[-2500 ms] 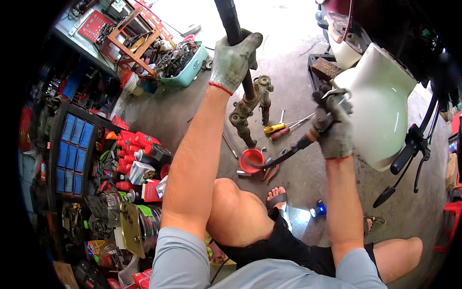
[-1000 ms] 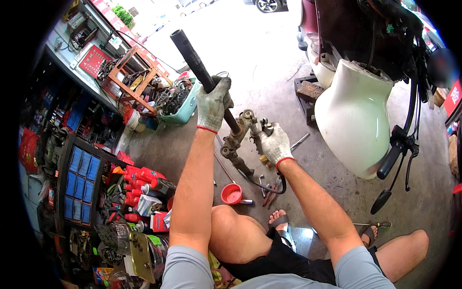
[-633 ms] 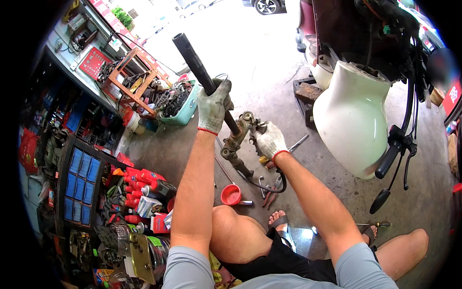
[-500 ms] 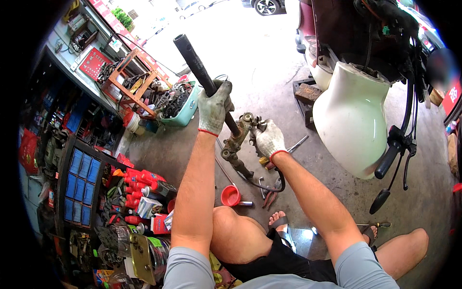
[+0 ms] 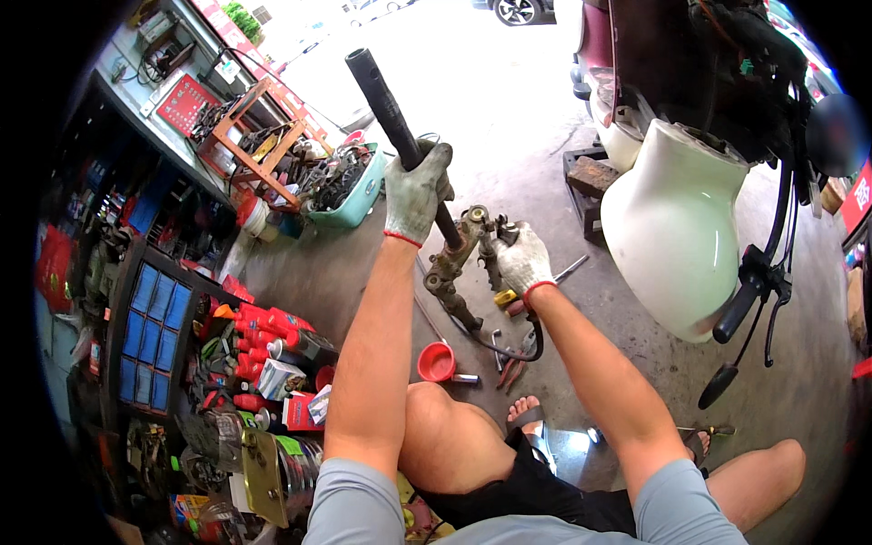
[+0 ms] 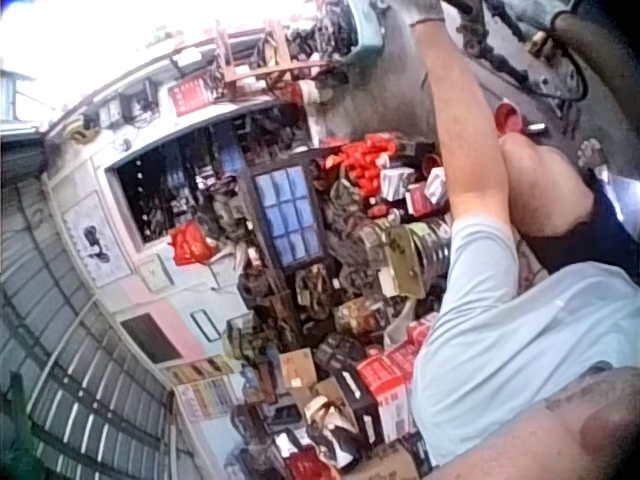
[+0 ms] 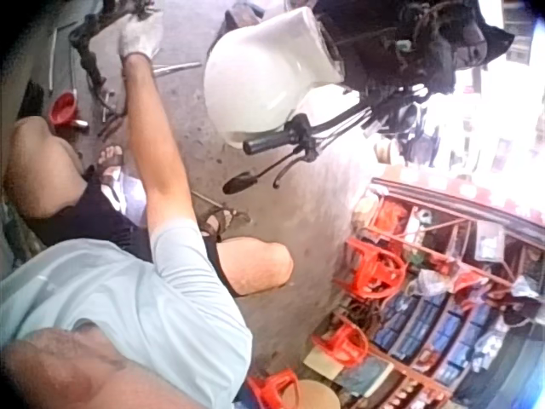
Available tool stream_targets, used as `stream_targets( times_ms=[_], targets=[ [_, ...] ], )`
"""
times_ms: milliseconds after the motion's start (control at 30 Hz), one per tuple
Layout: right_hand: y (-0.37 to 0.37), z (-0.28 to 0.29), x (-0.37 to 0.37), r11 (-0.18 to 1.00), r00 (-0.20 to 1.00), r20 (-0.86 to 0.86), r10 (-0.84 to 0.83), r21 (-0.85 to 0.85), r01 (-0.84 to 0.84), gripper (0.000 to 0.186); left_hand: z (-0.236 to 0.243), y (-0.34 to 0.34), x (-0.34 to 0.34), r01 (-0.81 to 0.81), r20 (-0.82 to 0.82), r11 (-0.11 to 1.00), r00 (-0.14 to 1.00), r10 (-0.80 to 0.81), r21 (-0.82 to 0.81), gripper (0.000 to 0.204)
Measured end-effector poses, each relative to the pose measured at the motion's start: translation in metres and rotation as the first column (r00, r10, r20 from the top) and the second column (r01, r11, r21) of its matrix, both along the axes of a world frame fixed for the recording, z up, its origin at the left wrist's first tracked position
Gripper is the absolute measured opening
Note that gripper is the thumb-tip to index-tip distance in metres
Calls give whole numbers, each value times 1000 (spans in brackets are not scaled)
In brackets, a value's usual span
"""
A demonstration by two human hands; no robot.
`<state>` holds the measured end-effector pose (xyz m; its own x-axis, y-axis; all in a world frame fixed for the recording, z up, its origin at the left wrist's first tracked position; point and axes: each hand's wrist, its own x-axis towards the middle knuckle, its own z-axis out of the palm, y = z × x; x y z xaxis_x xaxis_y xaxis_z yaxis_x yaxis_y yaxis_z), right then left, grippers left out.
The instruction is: The person removes bolts from the front fairing of a scooter using a wrench and a screwdriver, uses an impact driver on the steering assembly, and then pulls the front fork out of the frame.
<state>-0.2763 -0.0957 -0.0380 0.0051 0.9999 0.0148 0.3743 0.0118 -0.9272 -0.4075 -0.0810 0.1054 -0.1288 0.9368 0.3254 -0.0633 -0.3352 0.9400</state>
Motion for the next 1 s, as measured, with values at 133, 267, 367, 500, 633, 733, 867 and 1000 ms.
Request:
stream_targets(
  times_ms=[133,267,367,500,633,733,867,1000],
  targets=[
    [-3,-13,2,986,986,25,168,9,-168,30,1,2,5,-29,0,1000,1000,29,0,18],
    [-7,-5,1,996,996,-19,84,12,-83,32,-2,3,0,-15,-3,1000,1000,15,-5,17],
    [2,-2,-2,985,984,52,169,29,-171,31,-3,4,2,-12,11,1000,1000,12,0,17],
    [6,1,-15,990,988,86,132,30,-135,39,-3,2,0,-3,-2,1000,1000,3,-6,17],
    [15,-13,-26,990,981,147,127,44,-135,38,-2,3,4,-10,-13,1000,1000,10,-1,16],
    [16,-14,-32,993,974,196,111,4,-114,41,-3,4,1,-16,-3,1000,1000,16,1,15],
    [12,-9,-34,991,963,235,131,-10,-132,41,-3,3,-2,-24,-15,1000,1000,24,-7,15],
    [12,-10,-30,994,966,242,92,29,-102,40,-3,6,-1,-5,8,1000,1000,5,4,16]
  ],
)
